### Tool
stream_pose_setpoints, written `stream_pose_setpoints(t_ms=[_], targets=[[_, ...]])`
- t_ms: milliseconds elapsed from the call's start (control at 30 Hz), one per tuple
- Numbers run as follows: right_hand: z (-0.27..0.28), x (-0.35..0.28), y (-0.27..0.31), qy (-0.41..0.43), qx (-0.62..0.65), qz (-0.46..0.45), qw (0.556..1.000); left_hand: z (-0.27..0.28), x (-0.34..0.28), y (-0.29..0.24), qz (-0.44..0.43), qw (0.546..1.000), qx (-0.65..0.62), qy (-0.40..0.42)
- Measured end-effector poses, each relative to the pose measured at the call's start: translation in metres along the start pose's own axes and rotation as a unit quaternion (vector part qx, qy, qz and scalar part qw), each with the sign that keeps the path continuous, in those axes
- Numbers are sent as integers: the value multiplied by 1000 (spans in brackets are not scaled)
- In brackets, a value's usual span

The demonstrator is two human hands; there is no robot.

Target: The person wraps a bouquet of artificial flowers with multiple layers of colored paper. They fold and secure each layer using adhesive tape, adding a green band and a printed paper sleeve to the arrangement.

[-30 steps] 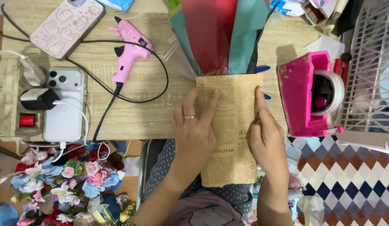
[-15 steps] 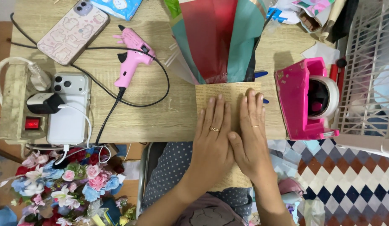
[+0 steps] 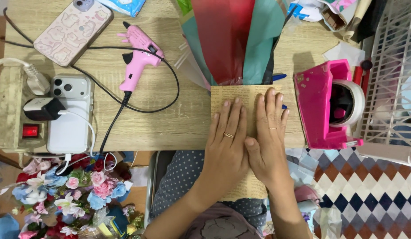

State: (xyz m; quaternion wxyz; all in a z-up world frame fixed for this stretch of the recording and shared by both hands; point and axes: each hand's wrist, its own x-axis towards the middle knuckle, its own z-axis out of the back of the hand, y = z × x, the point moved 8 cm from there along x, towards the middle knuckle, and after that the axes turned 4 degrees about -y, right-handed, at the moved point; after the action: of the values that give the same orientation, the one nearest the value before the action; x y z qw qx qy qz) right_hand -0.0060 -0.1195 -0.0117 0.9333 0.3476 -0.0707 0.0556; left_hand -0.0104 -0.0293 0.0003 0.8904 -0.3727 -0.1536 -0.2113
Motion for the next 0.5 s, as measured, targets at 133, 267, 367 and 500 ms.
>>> stream_pose_setpoints(t_ms=[133, 267, 367, 500], targets=[[-3, 1, -10, -28, -28, 10, 999, 4, 0, 3, 10, 997, -18, -73], [-1, 8, -10, -31, -21, 3, 999, 8, 9, 3, 24, 997, -17, -77], [0, 7, -8, -33, 19, 4, 999, 4, 7, 7, 32, 996, -26, -75], [2, 6, -9, -37, 64, 3, 997, 3, 2, 10, 43, 996, -43, -71]])
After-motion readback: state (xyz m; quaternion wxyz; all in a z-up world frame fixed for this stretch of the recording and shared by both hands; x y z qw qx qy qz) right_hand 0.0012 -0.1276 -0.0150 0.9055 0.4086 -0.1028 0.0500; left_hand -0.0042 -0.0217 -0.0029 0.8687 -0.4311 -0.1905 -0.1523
